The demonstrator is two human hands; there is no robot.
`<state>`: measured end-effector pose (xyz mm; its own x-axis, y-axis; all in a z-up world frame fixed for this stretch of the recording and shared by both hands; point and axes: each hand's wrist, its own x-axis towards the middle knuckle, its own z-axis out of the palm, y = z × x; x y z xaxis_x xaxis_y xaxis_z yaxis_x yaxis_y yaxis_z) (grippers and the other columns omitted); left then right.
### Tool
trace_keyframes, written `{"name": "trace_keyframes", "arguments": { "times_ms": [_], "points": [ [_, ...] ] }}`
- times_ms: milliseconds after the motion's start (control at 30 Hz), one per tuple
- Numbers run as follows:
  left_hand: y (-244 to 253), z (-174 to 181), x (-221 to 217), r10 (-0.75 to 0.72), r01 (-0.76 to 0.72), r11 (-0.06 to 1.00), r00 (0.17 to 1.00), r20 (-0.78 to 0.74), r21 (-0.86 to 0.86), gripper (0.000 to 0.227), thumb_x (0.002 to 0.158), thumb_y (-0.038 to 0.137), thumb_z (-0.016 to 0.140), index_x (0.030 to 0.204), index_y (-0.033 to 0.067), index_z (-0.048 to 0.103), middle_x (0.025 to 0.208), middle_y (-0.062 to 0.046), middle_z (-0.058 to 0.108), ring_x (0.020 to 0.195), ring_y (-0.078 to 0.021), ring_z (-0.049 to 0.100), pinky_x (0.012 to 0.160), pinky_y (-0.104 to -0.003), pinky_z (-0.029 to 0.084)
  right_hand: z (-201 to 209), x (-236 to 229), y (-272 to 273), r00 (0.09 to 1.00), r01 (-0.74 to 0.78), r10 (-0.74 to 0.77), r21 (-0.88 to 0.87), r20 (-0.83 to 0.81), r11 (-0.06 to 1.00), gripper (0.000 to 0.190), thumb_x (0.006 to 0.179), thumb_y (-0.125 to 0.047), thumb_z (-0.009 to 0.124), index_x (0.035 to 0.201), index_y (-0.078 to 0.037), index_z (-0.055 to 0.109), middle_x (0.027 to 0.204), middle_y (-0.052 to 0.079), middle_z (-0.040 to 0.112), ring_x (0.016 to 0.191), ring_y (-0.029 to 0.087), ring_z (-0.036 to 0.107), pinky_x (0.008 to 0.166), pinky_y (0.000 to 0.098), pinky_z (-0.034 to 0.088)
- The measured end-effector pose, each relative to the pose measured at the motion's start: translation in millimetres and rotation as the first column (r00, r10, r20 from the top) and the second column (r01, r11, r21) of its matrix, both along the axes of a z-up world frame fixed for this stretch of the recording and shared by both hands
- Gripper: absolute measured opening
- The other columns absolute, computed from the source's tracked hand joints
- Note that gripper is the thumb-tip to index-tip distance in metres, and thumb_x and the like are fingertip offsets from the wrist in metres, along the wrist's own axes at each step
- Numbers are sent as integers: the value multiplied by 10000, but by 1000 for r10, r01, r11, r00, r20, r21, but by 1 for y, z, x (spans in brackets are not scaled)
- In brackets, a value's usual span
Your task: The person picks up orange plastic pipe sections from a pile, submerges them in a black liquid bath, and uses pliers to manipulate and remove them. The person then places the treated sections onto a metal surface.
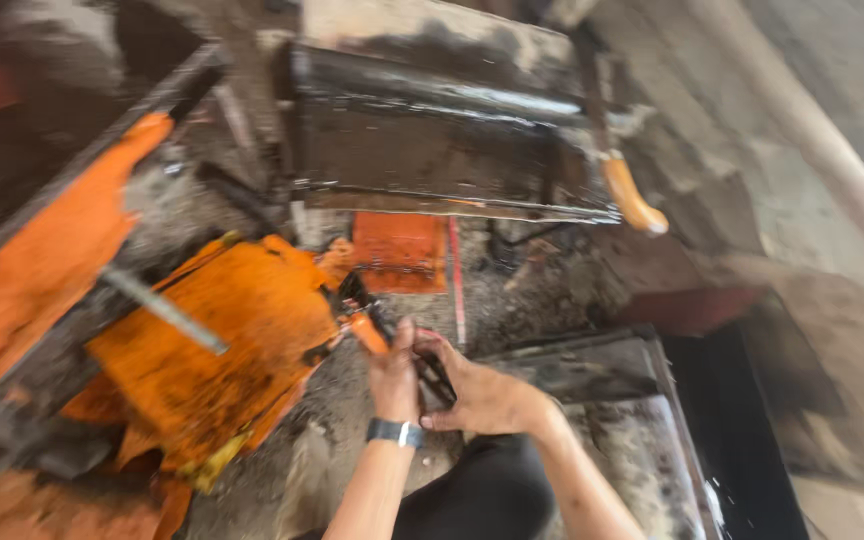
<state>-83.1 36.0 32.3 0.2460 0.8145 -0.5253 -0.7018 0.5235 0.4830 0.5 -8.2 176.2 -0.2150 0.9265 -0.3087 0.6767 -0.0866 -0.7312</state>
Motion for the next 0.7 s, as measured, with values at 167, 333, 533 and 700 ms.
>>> {"name": "trace_keyframes", "arguments": {
  "times_ms": [167, 333, 533, 700],
  "points": [
    [17, 10, -39, 149, -56, 923, 964, -221, 380, 410, 1048, 322, 751, 1264, 45, 539, 985, -32, 616, 859, -107, 603, 759, -240, 534, -62, -35, 4, 928, 322, -296, -84, 226, 943, 691, 743, -101, 691, 1343, -3, 361, 1057, 270, 690, 1069, 425, 676, 911, 473, 522],
    [26, 11, -84, -117, 118, 993, 974, -192, -10, 455, 920, 341, 647, 1282, 119, 483, 867, -29, 559, 654, -152, 538, 560, -320, 485, -123, -43, 14, 815, 579, -576, -32, 71, 815, 135, 906, -51, 531, 1018, -15, 596, 803, 240, 685, 675, 308, 604, 585, 425, 448],
    [58, 12, -141, 23, 8, 996, 940, -339, 90, 557, 945, 231, 597, 1449, 66, 428, 1084, -123, 627, 878, -194, 616, 753, -391, 555, -117, -34, -28, 517, 749, -826, -348, -225, 563, 100, 840, 30, 492, 882, -38, 552, 695, 135, 631, 431, 136, 430, 344, 296, 292],
    [98, 7, -150, 174, -128, 981, 909, -378, 145, 702, 945, 177, 610, 1549, 36, 282, 1423, -194, 550, 1243, -277, 575, 1081, -429, 440, -105, -30, -36, 431, 760, -847, -380, -312, 527, 119, 826, 59, 474, 882, -17, 547, 730, 141, 628, 442, 122, 398, 353, 273, 281]
  ]
}}
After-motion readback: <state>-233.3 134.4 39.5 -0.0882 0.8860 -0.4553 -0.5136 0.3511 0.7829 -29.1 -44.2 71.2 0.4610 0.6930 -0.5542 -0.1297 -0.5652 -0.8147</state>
